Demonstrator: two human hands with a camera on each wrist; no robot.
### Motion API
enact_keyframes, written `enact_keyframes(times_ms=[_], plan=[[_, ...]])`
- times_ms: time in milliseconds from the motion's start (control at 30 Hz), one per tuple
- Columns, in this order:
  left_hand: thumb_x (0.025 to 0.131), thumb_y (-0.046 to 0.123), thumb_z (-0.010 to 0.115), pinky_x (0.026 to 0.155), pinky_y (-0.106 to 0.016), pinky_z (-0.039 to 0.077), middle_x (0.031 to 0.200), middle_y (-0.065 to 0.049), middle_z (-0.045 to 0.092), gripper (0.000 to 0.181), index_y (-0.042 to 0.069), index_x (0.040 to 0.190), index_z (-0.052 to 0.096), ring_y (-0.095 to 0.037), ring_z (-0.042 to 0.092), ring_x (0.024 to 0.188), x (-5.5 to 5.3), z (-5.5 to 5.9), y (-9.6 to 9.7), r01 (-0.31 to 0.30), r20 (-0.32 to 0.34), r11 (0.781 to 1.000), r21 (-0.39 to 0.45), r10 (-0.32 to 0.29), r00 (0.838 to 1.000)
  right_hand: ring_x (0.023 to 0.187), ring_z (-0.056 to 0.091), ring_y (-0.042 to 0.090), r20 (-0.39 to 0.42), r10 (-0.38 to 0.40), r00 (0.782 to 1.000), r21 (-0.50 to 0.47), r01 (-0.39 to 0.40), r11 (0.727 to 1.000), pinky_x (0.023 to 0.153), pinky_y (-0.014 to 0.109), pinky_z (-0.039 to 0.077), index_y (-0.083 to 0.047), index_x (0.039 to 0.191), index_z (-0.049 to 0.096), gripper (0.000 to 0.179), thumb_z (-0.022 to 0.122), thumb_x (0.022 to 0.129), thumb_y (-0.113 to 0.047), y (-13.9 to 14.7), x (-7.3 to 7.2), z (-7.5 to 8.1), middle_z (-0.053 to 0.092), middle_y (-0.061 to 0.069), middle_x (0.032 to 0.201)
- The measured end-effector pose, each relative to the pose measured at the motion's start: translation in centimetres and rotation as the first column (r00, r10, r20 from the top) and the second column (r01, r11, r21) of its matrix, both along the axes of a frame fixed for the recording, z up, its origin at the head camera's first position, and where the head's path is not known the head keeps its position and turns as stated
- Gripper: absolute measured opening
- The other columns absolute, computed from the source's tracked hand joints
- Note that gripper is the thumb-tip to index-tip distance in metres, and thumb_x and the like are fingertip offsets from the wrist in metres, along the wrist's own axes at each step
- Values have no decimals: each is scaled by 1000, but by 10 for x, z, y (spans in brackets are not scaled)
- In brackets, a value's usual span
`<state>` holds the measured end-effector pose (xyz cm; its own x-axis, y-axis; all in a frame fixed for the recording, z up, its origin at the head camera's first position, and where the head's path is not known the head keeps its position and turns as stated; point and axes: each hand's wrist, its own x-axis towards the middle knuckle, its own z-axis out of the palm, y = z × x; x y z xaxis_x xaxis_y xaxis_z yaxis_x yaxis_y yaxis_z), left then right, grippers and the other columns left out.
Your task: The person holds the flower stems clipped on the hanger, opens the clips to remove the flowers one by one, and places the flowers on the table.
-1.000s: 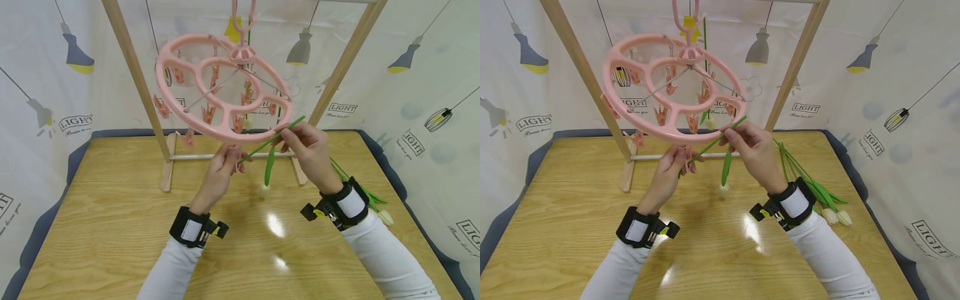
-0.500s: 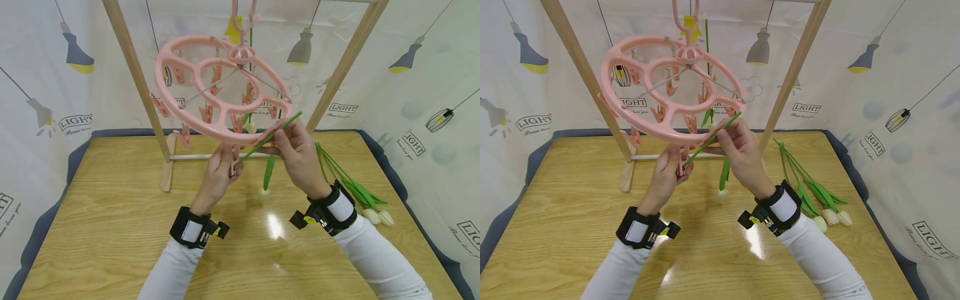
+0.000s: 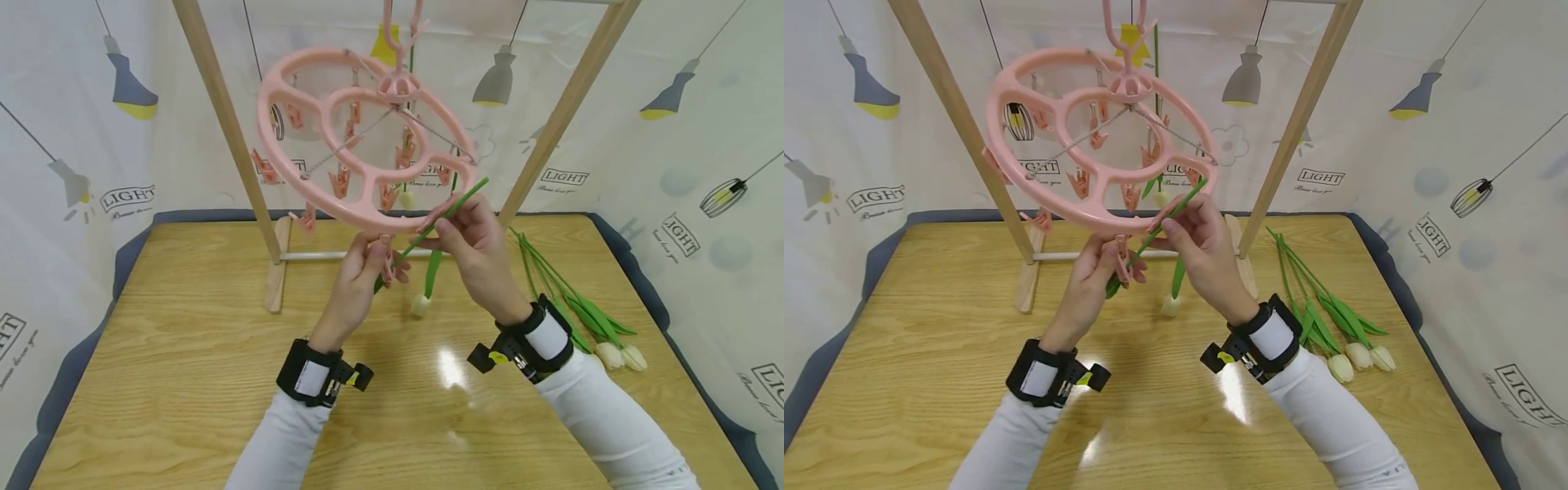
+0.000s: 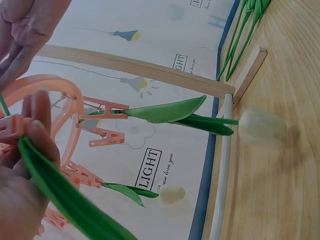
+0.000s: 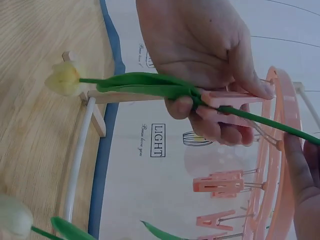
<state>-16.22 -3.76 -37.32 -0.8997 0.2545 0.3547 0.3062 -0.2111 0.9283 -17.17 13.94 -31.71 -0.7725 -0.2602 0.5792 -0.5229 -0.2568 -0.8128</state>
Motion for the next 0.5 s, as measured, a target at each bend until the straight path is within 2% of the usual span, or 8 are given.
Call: enact_keyframes(times_ms=[67,133,267,400,500], plan=[[106,11,34,74,-21,53,91,-12,55,26,-4,127,38,-18,62,86,-1,0,1,4,2,1000,2,-4,1000,88,66,20,6,-18,1000,-5,18,1000,77,30,63,0,112,49,24,39,96,15,1,-2,-1,64,3,100],[104,5,38,77,-20,52,100,-17,55,24,-6,125,38,-20,59,90,-2,1,1,-7,-3,1000,-6,7,1000,88,66,20,15,-24,1000,-14,25,1000,78,30,63,1,111,50,23,40,96,15,1,-3,-2,64,4,99],[99,-2,47,76,-16,50,111,-31,56,24,-10,121,44,-19,58,90,-2,2,2,-82,-34,996,-27,81,996,87,67,21,14,-37,999,-24,37,999,78,30,63,8,110,50,18,42,96,14,3,-5,-4,65,4,99],[95,-4,55,74,-15,53,109,-34,61,23,-12,116,52,-12,62,85,-2,2,2,-169,-73,985,-30,167,983,89,68,22,-11,-42,999,-20,42,999,78,30,63,9,110,50,16,43,96,14,4,-5,-5,66,3,99],[94,-3,56,71,-17,53,105,-33,63,21,-12,113,55,-11,62,80,-2,2,1,-200,-97,979,-36,196,976,89,68,21,-27,-31,999,-16,30,999,79,30,63,7,109,50,17,42,96,15,5,-7,-6,67,3,98]])
